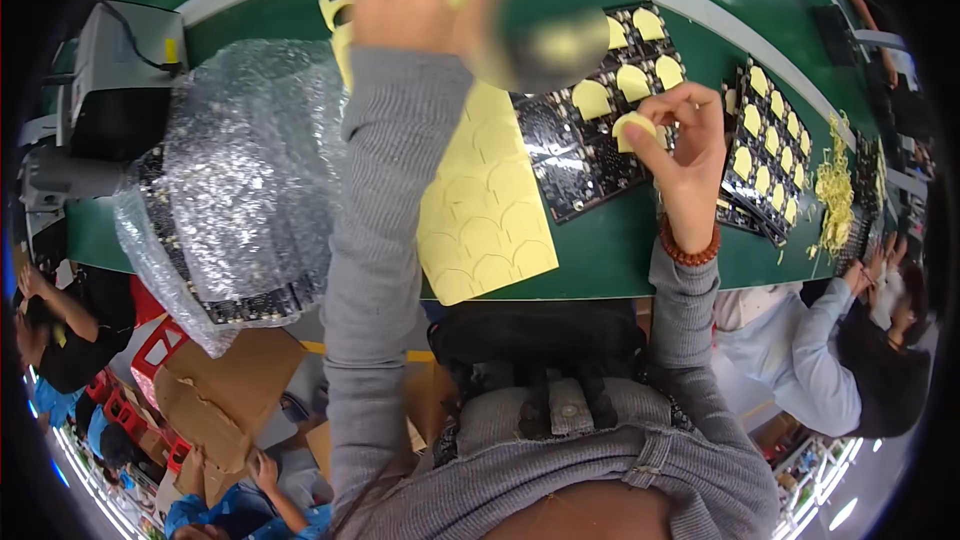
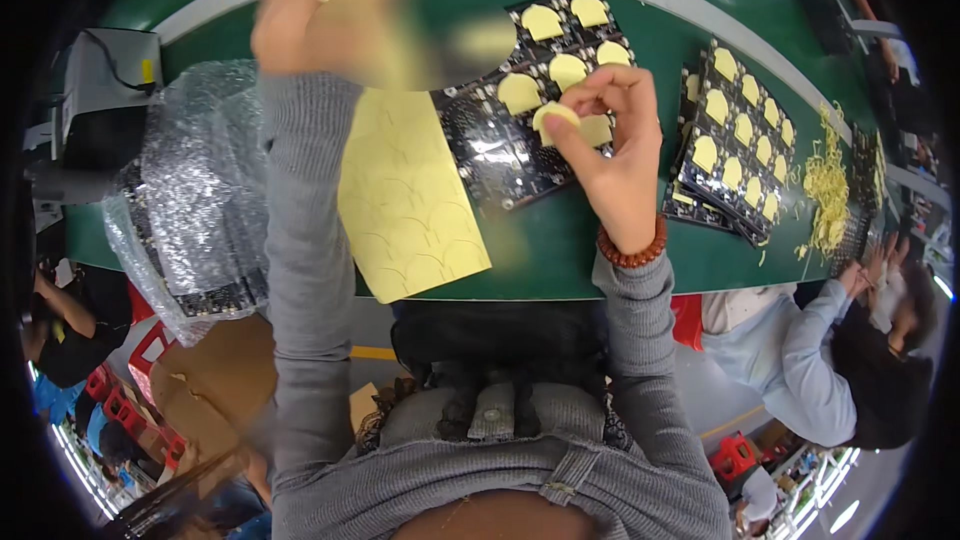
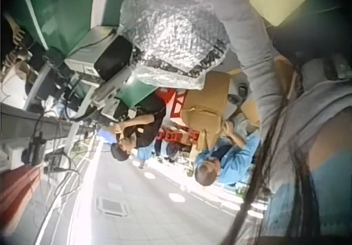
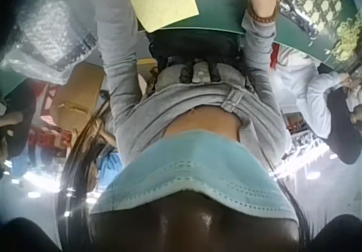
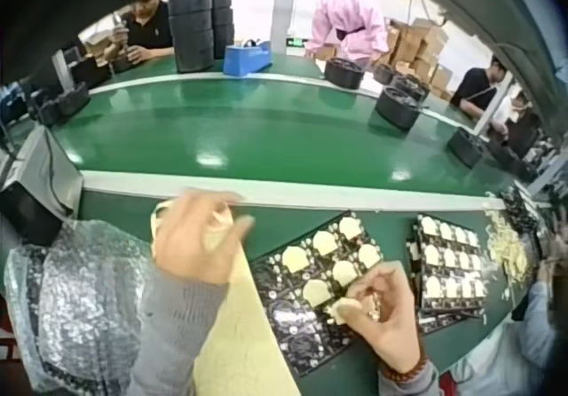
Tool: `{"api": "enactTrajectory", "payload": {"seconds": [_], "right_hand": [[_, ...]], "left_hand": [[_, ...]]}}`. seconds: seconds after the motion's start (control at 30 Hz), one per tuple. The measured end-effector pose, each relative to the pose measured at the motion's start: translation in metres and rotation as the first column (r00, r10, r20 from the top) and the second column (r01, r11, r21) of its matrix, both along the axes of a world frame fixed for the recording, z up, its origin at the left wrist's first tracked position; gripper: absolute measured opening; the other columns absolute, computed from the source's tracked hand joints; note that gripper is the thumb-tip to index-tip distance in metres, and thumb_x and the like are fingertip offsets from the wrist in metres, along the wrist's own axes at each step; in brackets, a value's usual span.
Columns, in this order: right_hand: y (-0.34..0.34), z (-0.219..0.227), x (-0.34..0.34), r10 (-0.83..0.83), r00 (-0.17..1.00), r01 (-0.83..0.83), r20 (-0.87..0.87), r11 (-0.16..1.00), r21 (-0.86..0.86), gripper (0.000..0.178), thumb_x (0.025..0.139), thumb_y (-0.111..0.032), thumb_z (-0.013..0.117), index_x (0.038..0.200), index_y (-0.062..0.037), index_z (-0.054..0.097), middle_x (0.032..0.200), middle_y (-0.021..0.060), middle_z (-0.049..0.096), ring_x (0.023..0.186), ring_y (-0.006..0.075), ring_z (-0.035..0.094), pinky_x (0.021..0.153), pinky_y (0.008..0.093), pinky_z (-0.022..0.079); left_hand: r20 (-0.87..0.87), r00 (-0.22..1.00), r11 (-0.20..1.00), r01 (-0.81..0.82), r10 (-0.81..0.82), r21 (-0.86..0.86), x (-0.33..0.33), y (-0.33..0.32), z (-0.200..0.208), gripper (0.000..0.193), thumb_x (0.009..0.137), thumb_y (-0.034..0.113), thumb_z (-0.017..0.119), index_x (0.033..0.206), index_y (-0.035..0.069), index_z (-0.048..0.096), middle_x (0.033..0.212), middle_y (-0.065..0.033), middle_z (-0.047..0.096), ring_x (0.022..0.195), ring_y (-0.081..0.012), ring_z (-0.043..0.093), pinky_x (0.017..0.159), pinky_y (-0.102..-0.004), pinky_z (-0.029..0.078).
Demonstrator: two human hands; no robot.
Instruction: Peeling small yellow adhesive components from a sheet and applying them to designated spots on circuit boards.
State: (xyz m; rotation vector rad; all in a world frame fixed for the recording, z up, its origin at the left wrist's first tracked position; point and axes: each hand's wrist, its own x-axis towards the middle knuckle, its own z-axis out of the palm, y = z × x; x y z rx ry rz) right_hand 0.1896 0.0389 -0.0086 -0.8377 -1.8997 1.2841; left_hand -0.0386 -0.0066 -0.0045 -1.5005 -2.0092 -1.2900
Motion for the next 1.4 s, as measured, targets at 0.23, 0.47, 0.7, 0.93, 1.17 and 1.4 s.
{"api": "enactTrajectory", "payload": {"seconds": [0.23,0.47,0.7,0.93,1.17,1.4], "right_hand": [[-0.014,-0.013,0.011,-0.028,0.998,0.039,0.062,0.982,-0.182,0.031,0.069,0.005,0.063,0.087,-0.0055,0.040,0.076,0.0029,0.054,0.072,0.0092,0.047,0.069,0.0224,0.038],[-0.012,-0.017,0.012,-0.019,0.994,0.032,0.106,0.991,-0.127,0.032,0.068,0.004,0.064,0.086,-0.0062,0.040,0.076,0.0021,0.054,0.072,0.0087,0.044,0.068,0.0218,0.036],[-0.011,-0.020,0.012,-0.005,0.988,0.016,0.155,0.998,-0.068,0.033,0.067,0.003,0.066,0.086,-0.0063,0.040,0.077,0.0022,0.055,0.070,0.0085,0.043,0.067,0.0221,0.036],[-0.011,-0.020,0.010,-0.020,0.988,0.031,0.153,0.997,-0.073,0.033,0.066,0.002,0.066,0.085,-0.0058,0.041,0.076,0.0022,0.056,0.070,0.0088,0.043,0.066,0.0221,0.036],[-0.012,-0.021,0.010,-0.034,0.979,0.040,0.199,0.999,-0.027,0.030,0.066,0.001,0.066,0.083,-0.0058,0.042,0.075,0.0022,0.056,0.070,0.0102,0.043,0.067,0.0231,0.037],[-0.018,-0.015,0.011,-0.128,0.928,0.014,0.349,0.950,0.313,0.030,0.066,-0.005,0.068,0.090,-0.0046,0.051,0.085,0.0047,0.058,0.077,0.0172,0.048,0.074,0.0293,0.037]], "left_hand": [[0.563,0.702,0.524,0.706,-0.436,-0.476,0.053,-0.003,-0.016,0.018,0.069,0.014,0.070,0.081,0.007,0.059,0.059,-0.0034,0.051,0.055,-0.0155,0.052,0.052,-0.0276,0.043],[0.468,0.746,0.545,0.665,-0.474,-0.510,0.058,-0.004,-0.024,0.019,0.069,0.015,0.070,0.081,0.007,0.058,0.060,-0.0029,0.049,0.056,-0.0158,0.051,0.053,-0.0286,0.043],[0.467,0.758,0.573,0.651,-0.455,-0.499,0.059,-0.006,-0.028,0.020,0.068,0.017,0.070,0.080,0.008,0.058,0.060,-0.0017,0.048,0.056,-0.0155,0.050,0.053,-0.0290,0.042],[0.455,0.778,0.583,0.627,-0.433,-0.516,0.060,-0.005,-0.030,0.019,0.070,0.019,0.070,0.079,0.008,0.058,0.059,-0.0012,0.048,0.054,-0.0151,0.049,0.052,-0.0290,0.042],[0.431,0.781,0.572,0.624,-0.452,-0.532,0.059,-0.004,-0.027,0.018,0.070,0.019,0.069,0.079,0.009,0.058,0.059,-0.0014,0.048,0.055,-0.0151,0.050,0.052,-0.0294,0.042],[0.477,0.764,0.538,0.644,-0.434,-0.544,0.059,-0.001,-0.025,0.019,0.070,0.020,0.069,0.079,0.009,0.058,0.062,-0.0015,0.051,0.057,-0.0144,0.052,0.054,-0.0290,0.043]]}}
